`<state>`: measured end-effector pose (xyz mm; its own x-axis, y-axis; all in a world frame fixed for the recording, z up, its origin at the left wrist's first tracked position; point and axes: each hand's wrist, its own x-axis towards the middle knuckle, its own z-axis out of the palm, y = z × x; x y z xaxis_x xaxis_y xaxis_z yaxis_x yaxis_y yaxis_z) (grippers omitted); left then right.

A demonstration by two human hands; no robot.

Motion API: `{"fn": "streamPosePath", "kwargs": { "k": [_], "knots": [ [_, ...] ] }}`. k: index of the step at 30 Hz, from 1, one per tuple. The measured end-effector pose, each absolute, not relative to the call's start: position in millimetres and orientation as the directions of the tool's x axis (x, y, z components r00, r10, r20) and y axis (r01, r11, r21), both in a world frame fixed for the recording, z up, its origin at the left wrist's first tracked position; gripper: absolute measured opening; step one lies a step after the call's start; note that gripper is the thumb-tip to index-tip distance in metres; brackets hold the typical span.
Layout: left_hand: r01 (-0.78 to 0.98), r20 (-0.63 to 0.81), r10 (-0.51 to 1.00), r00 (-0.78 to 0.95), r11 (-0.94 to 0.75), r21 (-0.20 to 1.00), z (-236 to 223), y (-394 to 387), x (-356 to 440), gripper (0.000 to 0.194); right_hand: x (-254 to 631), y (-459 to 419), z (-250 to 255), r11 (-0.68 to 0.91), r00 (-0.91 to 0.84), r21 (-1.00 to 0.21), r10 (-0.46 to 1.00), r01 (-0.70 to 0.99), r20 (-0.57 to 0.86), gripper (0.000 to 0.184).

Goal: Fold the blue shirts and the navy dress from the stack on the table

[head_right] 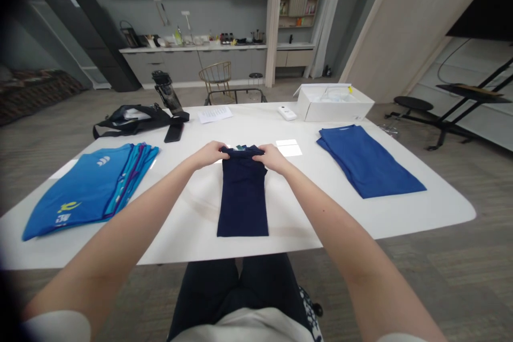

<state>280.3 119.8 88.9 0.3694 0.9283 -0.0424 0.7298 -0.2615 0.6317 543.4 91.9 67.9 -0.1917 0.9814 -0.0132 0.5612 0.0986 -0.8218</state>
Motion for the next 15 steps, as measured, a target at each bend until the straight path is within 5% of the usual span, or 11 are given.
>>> {"fn": "streamPosePath", "kwargs": {
  "k": [15],
  "knots": [
    [0.359,0.543,0.763,0.351,-0.645,0.674,228,48,405,0.019,654,-26,216,0.352,0.096,-0.68,0.844,0.643,0.528,0.016]
  ]
}}
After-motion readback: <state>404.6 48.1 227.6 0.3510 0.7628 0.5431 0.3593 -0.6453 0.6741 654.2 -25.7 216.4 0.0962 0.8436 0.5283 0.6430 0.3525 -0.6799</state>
